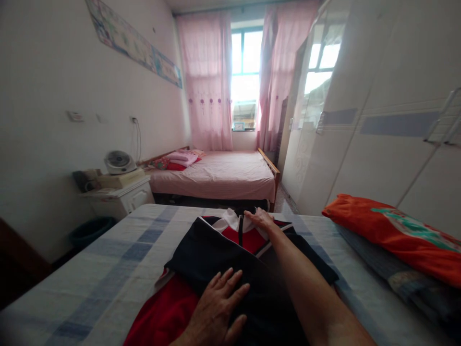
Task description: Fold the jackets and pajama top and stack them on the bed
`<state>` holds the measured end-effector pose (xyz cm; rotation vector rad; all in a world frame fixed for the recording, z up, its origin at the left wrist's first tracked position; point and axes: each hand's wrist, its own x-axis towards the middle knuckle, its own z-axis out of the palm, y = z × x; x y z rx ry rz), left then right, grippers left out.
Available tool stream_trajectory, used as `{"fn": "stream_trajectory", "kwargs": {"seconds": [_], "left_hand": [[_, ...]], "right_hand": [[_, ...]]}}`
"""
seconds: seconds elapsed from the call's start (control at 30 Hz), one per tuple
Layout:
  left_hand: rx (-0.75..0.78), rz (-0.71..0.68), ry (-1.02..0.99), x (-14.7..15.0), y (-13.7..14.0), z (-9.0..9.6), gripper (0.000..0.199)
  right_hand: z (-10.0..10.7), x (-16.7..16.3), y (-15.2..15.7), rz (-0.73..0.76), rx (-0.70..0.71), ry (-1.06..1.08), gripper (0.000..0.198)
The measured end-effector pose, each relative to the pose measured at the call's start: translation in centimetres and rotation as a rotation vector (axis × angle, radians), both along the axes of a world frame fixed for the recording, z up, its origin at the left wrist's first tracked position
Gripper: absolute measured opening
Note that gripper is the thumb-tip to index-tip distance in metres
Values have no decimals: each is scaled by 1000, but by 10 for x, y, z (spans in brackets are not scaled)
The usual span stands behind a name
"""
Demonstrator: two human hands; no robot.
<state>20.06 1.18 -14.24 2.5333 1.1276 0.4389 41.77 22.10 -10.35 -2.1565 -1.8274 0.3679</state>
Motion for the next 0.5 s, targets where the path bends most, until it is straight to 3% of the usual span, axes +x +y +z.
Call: {"fn": "stream_trajectory", "kwargs": {"seconds": [0.13,0.3,0.4,0.5], "left_hand": [[4,11,-28,0,-2,1,57],[18,37,-40,2,-5,6,52],[40,39,-21,2,-6,6,51],[80,37,6,2,-6,5,50]], "right_hand": [[7,0,-4,32,40,-9,42],[42,-9,-29,146,289,4,20],[74,-19,-60,211,475,-3,18],[103,-27,-111,299,641,-25,16]]}}
